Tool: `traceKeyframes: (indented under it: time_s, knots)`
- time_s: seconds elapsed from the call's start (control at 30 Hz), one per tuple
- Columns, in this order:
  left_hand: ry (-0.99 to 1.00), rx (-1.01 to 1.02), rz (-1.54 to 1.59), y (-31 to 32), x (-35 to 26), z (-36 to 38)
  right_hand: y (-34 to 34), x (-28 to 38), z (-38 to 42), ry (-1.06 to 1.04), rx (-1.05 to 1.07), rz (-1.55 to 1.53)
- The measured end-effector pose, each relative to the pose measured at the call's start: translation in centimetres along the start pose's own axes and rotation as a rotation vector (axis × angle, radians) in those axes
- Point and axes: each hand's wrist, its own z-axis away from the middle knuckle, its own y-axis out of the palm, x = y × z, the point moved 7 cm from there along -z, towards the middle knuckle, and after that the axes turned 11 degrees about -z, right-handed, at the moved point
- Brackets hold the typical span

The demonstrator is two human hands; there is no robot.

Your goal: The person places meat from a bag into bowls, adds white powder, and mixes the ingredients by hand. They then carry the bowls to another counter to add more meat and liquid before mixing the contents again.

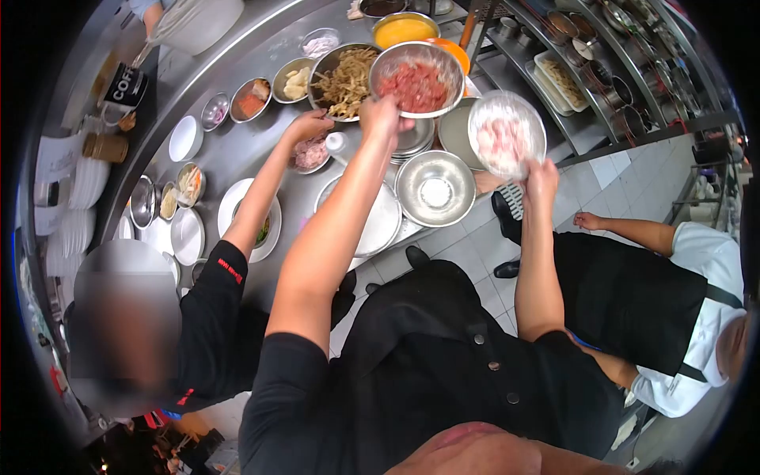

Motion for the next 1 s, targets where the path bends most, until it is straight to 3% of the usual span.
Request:
traceKeyframes:
  time_s: [0.13, 0.27, 0.37, 0.77, 0.97, 1.0]
  knots:
    - [-0.056, -0.063, -0.103, 6.0, 1.2, -9.5, -7.1, -1.4, 6.6, 0.151, -0.024, -0.040]
    - [-0.108, -0.236, -0.223, 7.4, 1.5, -11.9, -11.2, -2.1, 10.5, 0.191, -0.033, 0.034]
    - [-0.035, -0.191, -0.258, 7.6, 2.1, -13.5, -12.0, -2.4, 12.2, 0.255, -0.027, 0.003]
    - [0.006, -0.101, -0.199, 7.4, 2.0, -12.8, -6.4, -2.4, 10.8, 0.239, 0.115, 0.001]
    - [0.035, -0.308, -0.365, 6.4, 1.4, -12.5, -3.3, -2.1, 10.7, 0.221, 0.228, 0.023]
    - [0.110, -0.407, -0.450, 6.1, 1.4, -13.0, -3.1, -2.3, 10.4, 0.193, 0.242, 0.042]
